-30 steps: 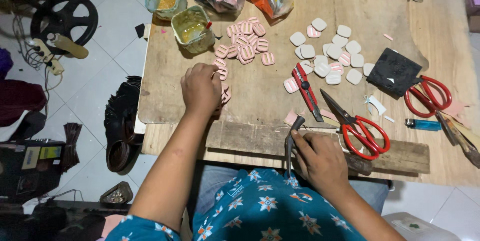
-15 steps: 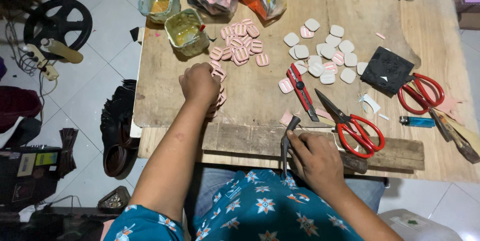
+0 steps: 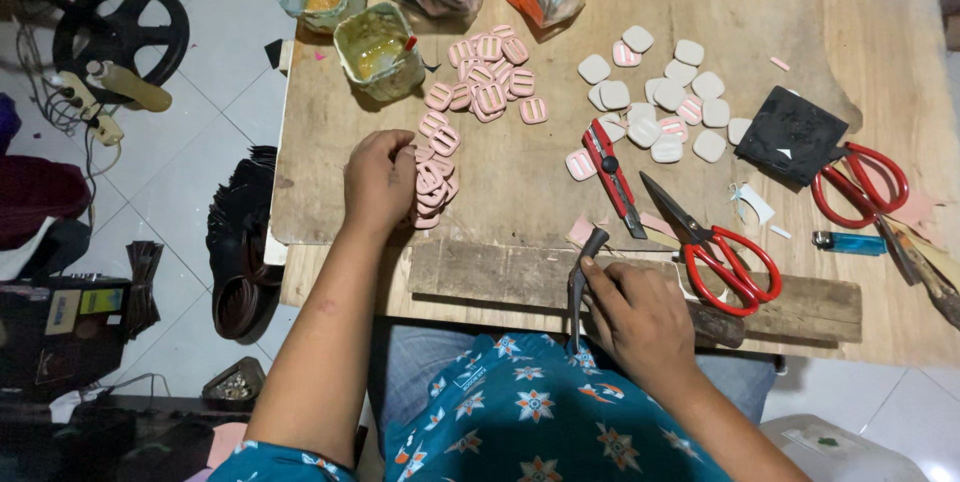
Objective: The person sits at a workbench trimming the edges of small pink foam pieces. They hold each piece against a wooden block, cut away excess material with scissors and a utility knife, tap pieces with a hammer, and place the trimmed pieces on a pile on the table.
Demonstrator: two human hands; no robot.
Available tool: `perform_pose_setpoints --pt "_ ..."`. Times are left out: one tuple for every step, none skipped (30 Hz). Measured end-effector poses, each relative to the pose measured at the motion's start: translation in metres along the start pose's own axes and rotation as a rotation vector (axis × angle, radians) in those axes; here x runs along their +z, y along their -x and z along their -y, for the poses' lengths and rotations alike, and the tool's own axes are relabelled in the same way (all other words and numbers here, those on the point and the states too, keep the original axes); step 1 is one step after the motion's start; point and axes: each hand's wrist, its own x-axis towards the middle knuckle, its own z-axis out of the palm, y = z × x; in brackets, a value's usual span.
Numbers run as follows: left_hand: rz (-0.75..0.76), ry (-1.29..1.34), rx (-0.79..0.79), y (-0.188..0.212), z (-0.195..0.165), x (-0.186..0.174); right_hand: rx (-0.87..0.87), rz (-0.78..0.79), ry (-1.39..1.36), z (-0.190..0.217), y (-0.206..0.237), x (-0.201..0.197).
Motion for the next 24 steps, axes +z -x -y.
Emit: perform_pose_setpoints --pt "-0.017 0.000 0.039 0.004 0.001 -0.001 0.001 -0.001 0.000 0.000 0.000 0.000" --pt "-0.034 0.001 0.078 0.009 0.001 -0.002 0.003 -0.002 0.001 0.000 0.000 0.000" --pt "-0.050 0.003 0.118 0.012 0.001 -0.002 0.005 -0.003 0.002 0.000 -0.001 0.000" --pt "-0.047 0.011 0.117 0.015 0.000 -0.001 0.005 -0.001 0.007 0.000 -0.001 -0.001" --pt "-0.045 0.018 0.115 0.019 -0.001 0.001 0.004 0.002 0.012 0.000 0.000 -0.001" --pt "-0.044 0.023 0.113 0.021 -0.002 0.001 0.002 0.004 0.015 0.000 -0.001 -0.001" --pt "-0.024 0.028 0.101 0.023 -0.003 0.000 0.000 0.001 0.017 0.000 -0.001 -0.001" --pt "-0.004 0.033 0.090 0.025 -0.003 0.000 -0.001 -0.002 0.019 0.001 -0.001 -0.001" --pt "0.015 0.039 0.079 0.026 -0.004 0.000 -0.003 -0.006 0.022 0.001 -0.001 -0.001" --pt "0.052 0.010 0.086 0.028 -0.004 -0.002 0.001 -0.005 0.015 0.001 -0.001 -0.001" --pt "0.090 -0.018 0.092 0.030 -0.004 -0.003 0.005 -0.003 0.008 0.001 -0.001 -0.002" --pt "0.128 -0.047 0.097 0.031 -0.004 -0.004 0.009 0.000 0.000 0.001 -0.001 -0.002" --pt "0.132 -0.046 0.062 0.032 -0.004 -0.004 0.003 0.002 -0.003 0.001 -0.001 -0.002" --pt "0.135 -0.046 0.027 0.033 -0.003 -0.005 -0.003 0.003 -0.006 0.001 -0.001 -0.002" --pt "0.137 -0.046 -0.008 0.033 -0.002 -0.006 -0.009 0.003 -0.008 0.000 -0.001 -0.002" --pt "0.120 -0.036 -0.007 0.034 0.000 -0.007 -0.007 0.003 -0.003 0.000 -0.001 -0.002" --pt "0.104 -0.026 -0.006 0.036 0.002 -0.010 -0.005 0.004 0.002 0.000 -0.001 -0.002" --pt "0.088 -0.016 -0.004 0.037 0.004 -0.012 -0.002 0.004 0.006 0.000 -0.001 -0.002" --pt "0.076 -0.007 -0.008 0.039 0.006 -0.014 -0.006 -0.001 0.007 -0.001 -0.001 -0.001" --pt "0.066 0.003 -0.013 0.040 0.008 -0.016 -0.009 -0.004 0.008 -0.001 -0.001 -0.001" --pt "0.055 0.012 -0.018 0.042 0.010 -0.018 -0.013 -0.007 0.008 -0.001 0.000 -0.001" --pt "0.063 -0.009 -0.016 0.043 0.011 -0.020 -0.010 -0.004 0.009 -0.001 0.000 0.000" --pt "0.072 -0.030 -0.014 0.043 0.012 -0.021 -0.007 -0.001 0.010 -0.001 0.000 0.000" --pt "0.080 -0.052 -0.013 0.044 0.013 -0.022 -0.005 0.003 0.011 -0.001 0.001 0.000"
